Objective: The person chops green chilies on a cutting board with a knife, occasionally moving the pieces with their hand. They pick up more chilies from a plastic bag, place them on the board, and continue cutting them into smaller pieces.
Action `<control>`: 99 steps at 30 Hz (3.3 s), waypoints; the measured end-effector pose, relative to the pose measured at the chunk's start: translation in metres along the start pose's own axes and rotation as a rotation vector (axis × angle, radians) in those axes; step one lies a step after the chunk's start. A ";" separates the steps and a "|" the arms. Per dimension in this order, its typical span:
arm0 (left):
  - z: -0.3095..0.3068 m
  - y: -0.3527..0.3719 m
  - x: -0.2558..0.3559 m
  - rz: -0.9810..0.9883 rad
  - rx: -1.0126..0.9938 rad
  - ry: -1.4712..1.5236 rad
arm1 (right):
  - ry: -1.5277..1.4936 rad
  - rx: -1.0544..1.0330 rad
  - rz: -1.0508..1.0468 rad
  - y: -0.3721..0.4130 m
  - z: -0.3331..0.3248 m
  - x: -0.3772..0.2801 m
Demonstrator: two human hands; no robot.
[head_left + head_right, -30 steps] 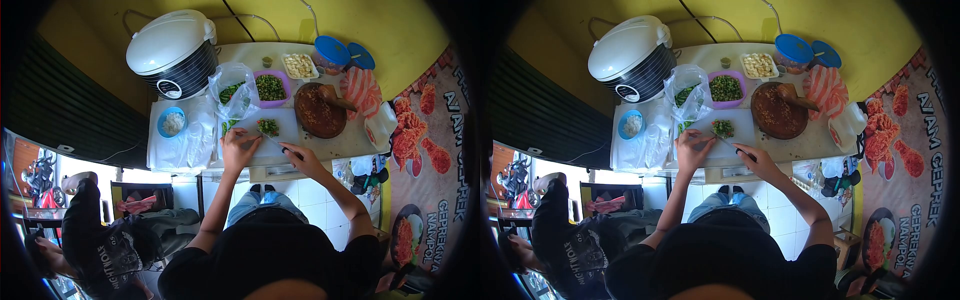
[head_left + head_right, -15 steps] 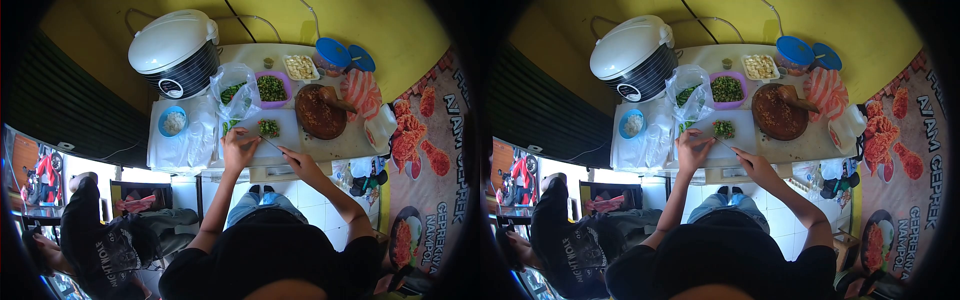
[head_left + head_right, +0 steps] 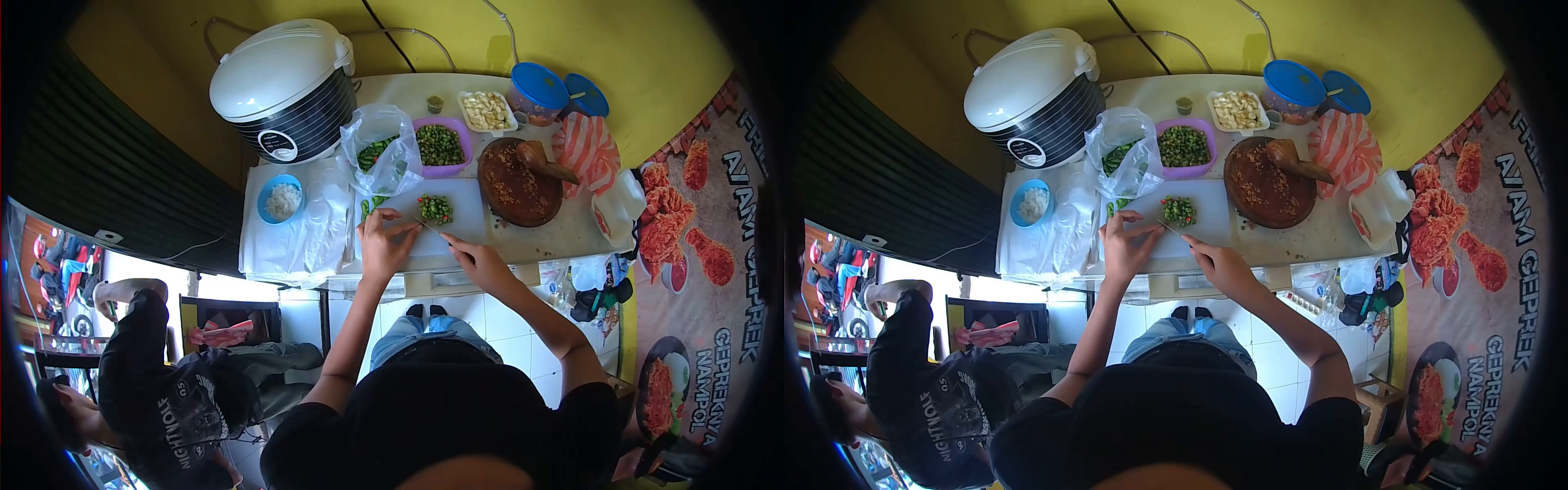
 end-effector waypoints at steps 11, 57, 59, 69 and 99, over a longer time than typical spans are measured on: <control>0.000 0.001 -0.007 0.025 -0.007 -0.005 | -0.195 0.017 -0.039 0.004 -0.004 0.009; 0.002 0.004 -0.016 -0.041 0.057 0.064 | -0.180 -0.031 0.050 0.019 0.009 0.006; 0.002 0.003 -0.014 -0.048 0.050 0.055 | -0.188 -0.006 0.034 0.018 0.007 0.008; 0.005 -0.003 -0.002 -0.053 0.061 -0.032 | -0.219 -0.006 0.073 0.012 -0.004 -0.002; -0.053 -0.030 -0.034 0.026 0.012 -0.386 | -0.280 -0.062 0.043 -0.017 -0.012 0.002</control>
Point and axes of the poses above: each hand's wrist, its own y-axis away from the middle knuckle, its own z-axis out of the palm, x = y × z, the point moved 5 cm from there along -y, towards the middle knuckle, and after that the axes turned 4 degrees about y, right-handed, at the moved point
